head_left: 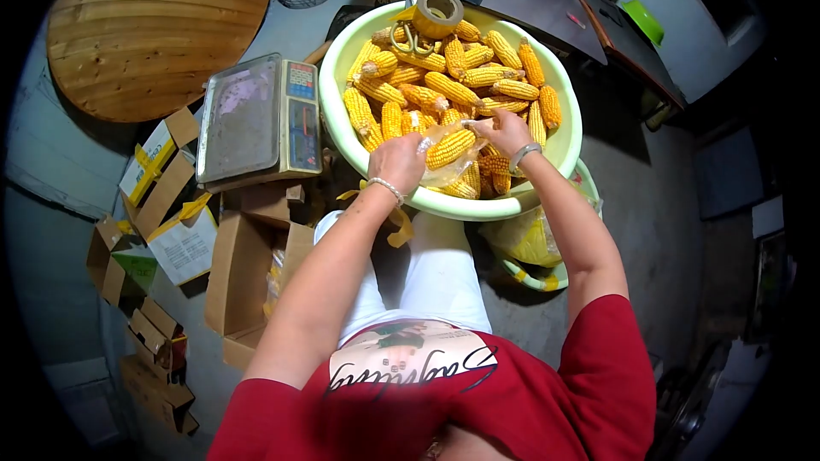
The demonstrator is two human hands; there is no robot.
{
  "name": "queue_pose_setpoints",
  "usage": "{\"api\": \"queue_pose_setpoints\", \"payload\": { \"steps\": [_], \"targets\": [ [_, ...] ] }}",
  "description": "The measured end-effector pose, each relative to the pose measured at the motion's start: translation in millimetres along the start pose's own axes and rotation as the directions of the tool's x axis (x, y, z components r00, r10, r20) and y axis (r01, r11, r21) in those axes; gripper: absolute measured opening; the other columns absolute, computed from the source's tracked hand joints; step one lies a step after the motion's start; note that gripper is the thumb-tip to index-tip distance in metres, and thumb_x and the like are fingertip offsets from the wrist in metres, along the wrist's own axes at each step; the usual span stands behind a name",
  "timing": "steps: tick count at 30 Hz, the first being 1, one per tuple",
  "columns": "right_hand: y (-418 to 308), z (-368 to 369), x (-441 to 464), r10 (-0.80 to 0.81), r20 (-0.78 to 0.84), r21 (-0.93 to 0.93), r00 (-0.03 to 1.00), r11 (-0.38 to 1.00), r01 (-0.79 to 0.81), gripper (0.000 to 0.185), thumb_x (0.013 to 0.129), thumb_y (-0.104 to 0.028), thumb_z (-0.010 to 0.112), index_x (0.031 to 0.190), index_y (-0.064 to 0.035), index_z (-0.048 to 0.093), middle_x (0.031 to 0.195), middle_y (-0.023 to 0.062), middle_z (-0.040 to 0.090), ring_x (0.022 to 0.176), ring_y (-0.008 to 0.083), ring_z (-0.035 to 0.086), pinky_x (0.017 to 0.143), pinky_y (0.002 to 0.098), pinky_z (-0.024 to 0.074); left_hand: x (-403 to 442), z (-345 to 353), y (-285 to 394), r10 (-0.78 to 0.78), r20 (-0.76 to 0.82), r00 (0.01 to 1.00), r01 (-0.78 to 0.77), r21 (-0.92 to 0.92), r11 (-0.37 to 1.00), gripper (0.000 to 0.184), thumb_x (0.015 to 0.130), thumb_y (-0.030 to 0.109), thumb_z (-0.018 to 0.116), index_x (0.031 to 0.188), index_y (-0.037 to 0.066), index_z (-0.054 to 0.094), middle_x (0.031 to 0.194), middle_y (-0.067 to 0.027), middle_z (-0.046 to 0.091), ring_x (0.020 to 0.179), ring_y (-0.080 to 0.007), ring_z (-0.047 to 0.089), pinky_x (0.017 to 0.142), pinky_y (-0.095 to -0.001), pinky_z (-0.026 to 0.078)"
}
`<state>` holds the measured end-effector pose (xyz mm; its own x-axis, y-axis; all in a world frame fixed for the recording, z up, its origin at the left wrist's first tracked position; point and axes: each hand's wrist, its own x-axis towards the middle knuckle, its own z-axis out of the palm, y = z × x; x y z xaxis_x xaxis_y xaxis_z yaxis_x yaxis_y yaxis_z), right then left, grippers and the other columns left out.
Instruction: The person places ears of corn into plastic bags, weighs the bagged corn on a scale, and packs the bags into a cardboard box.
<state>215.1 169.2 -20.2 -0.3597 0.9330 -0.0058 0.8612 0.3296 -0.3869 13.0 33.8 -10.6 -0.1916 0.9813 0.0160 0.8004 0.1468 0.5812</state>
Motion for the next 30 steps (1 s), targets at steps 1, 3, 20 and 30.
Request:
{"api": "queue_pose_setpoints", "payload": {
  "steps": [1,3,20,30],
  "targets": [
    [5,9,3,0.033,-0.001,0.005,0.999,0.999,-0.033,0.062,0.071,-0.047,0.065,0.103,0.0057,0.057,0.099,0.0251,0.061,0.092,0.0347,0.059,0.083,0.0409,0.0455,0,-1,0,-0.006,0.001,1.000,0.006,0.001,1.000,0.018,0.081,0.020,0.052,0.091,0.009,0.062,0.081,-0.0177,0.063,0.078,-0.0343,0.061,0.072,-0.0437,0.047],
    [8,19,6,0.077,0.002,-0.014,0.997,0.997,-0.077,0.067,0.071,-0.045,0.065,0.111,0.0075,0.054,0.098,0.0243,0.061,0.091,0.0312,0.060,0.080,0.0383,0.0468,-1,-1,2,-0.014,0.007,1.000,0.014,0.003,1.000,0.018,0.081,0.021,0.052,0.090,0.009,0.062,0.080,-0.0178,0.063,0.078,-0.0343,0.061,0.071,-0.0436,0.047],
    [-7,-31,-35,0.213,0.149,0.926,0.966,0.313,-0.212,0.015,0.085,-0.013,0.058,0.078,-0.0003,0.060,0.057,0.0019,0.054,0.045,0.0095,0.049,0.050,0.0228,0.0483,1,10,-6,0.000,-0.131,0.991,-0.005,-0.042,0.999,0.019,0.078,0.019,0.053,0.090,0.008,0.062,0.081,-0.0178,0.063,0.077,-0.0341,0.061,0.072,-0.0422,0.047],
    [2,-39,-81,0.148,0.203,0.931,0.968,0.276,-0.238,0.033,0.085,-0.005,0.055,0.118,-0.0038,0.053,0.063,0.0021,0.056,0.047,0.0086,0.052,0.048,0.0221,0.0488,-7,8,-4,0.093,-0.174,0.980,-0.102,-0.046,0.994,0.016,0.078,0.018,0.053,0.084,0.007,0.062,0.078,-0.0176,0.062,0.075,-0.0339,0.060,0.070,-0.0428,0.047]
  ]
}}
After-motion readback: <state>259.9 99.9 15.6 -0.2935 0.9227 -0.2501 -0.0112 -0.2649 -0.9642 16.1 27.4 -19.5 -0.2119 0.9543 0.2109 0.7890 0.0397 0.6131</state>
